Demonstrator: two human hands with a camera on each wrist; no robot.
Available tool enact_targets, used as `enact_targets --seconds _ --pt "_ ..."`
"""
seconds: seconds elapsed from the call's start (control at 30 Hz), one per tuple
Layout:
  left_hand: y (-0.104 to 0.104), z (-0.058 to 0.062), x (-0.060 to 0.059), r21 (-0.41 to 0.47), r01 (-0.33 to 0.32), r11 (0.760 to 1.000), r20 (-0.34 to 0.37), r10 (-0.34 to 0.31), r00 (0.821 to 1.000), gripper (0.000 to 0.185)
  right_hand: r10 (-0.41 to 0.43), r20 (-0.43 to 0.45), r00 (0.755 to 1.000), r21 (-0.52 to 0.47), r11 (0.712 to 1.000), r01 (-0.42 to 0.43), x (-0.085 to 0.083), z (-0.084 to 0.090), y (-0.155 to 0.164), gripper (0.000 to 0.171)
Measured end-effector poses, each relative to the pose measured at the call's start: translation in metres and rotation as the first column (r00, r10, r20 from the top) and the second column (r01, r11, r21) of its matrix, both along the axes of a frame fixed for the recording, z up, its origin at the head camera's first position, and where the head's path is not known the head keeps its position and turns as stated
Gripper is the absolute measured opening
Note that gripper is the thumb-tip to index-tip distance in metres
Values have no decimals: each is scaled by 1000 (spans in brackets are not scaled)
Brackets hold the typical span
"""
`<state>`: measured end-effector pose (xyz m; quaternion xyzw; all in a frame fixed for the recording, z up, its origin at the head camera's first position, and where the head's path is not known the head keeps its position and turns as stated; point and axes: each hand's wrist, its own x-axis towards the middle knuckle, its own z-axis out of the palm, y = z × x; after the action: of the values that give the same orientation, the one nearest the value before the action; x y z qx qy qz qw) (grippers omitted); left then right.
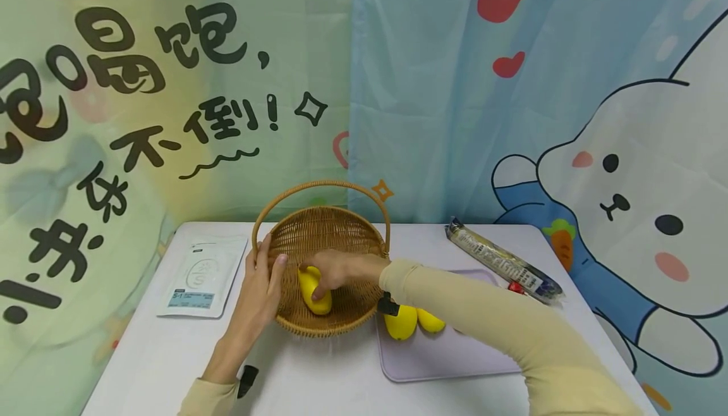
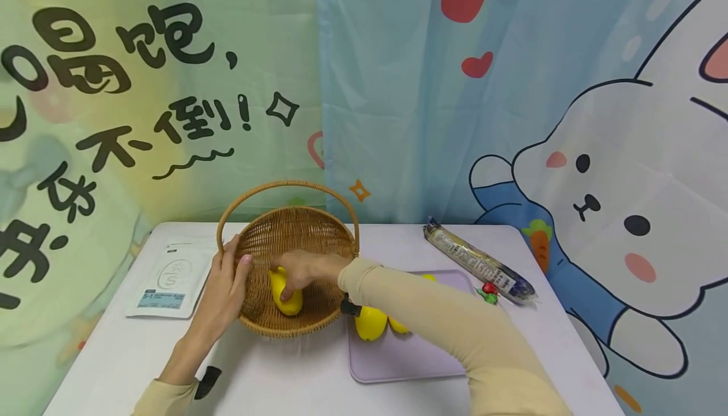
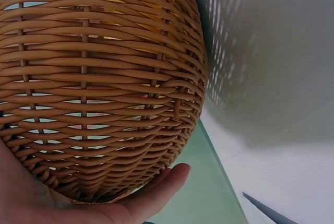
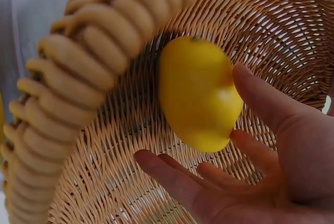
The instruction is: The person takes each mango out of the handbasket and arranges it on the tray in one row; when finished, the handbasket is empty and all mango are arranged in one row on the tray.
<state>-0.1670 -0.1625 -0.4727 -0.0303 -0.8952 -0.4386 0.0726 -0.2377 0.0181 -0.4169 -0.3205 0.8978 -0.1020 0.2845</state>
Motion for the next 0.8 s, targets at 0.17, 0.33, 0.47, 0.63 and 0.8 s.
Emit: enact_targets --seconds 0.17,0.33,0.47,0.63,0.8 --pt "-1 -1 0 1 -1 1000 2 1 1000 68 1 14 1000 7 1000 -1 -1 -3 -3 75" --pt "-1 -1 0 -1 -6 1000 8 6 1000 67 26 15 1000 -4 1000 -26 0 -9 -8 81" --pt "0 -2 0 -2 -5 1000 1 5 1000 66 11 25 1000 -22 1000 -10 1 -12 -9 83" --pt "1 0 -1 -2 -5 1000 -2 5 1000 67 21 4 1000 -28 999 -21 0 -12 -10 82" --pt "0 0 0 -1 -9 1000 28 9 1000 66 59 -4 998 -37 998 -59 -2 -10 -7 81"
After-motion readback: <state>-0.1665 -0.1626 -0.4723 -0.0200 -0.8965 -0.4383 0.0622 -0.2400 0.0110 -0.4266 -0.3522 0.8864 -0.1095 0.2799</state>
